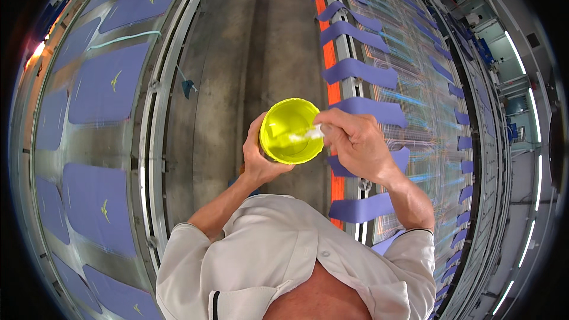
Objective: The person mixes a bright yellow liquid in a small bowl using a plastic stirrer. They add a clear liquid from a bottle and continue stirring. The person then walks along a conveyor line carrying the bowl and stirrer.
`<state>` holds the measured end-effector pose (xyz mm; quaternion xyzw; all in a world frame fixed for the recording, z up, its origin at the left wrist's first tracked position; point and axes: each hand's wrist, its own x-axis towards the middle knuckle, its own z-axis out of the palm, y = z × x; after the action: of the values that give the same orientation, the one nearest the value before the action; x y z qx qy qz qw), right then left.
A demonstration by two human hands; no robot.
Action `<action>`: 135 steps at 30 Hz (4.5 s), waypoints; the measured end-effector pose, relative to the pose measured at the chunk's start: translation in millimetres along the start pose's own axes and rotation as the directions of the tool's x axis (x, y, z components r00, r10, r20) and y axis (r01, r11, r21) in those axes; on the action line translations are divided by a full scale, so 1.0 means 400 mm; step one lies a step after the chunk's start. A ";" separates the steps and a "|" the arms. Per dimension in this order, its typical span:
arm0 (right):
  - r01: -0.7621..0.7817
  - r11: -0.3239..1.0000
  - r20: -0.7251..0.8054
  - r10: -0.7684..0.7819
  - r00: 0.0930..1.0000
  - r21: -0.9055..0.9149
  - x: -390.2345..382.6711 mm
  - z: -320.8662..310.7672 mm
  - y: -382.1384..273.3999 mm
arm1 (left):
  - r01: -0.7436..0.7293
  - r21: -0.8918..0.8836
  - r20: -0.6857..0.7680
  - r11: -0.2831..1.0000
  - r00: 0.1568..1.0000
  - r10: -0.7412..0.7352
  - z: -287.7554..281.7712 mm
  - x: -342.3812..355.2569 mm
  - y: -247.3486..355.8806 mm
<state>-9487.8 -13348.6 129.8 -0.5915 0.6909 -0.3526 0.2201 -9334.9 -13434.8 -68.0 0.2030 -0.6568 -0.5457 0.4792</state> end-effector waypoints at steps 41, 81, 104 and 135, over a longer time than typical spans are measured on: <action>0.225 0.948 0.006 -0.230 0.973 -0.226 1.406 -0.393 0.631 | 0.074 0.161 -0.079 0.984 0.995 -0.061 0.112 1.409 -0.668; 0.284 0.928 -0.109 -0.316 0.942 -0.242 2.668 -0.748 1.187 | 0.099 0.199 -0.103 0.975 0.991 -0.079 0.320 2.676 -1.204; 0.115 0.923 0.060 -0.100 0.993 -0.368 3.476 -0.888 1.247 | 0.040 0.119 -0.006 0.992 0.999 -0.040 0.158 3.480 -1.558; 0.323 0.863 0.159 -0.282 0.946 -0.388 4.261 -1.138 1.714 | 0.016 0.191 -0.140 0.981 0.990 0.011 0.347 4.190 -1.936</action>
<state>-10616.9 -14867.6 107.8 -0.7418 0.6363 -0.2010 0.0665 -10419.4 -14935.5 -82.5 0.2871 -0.6705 -0.4649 0.5018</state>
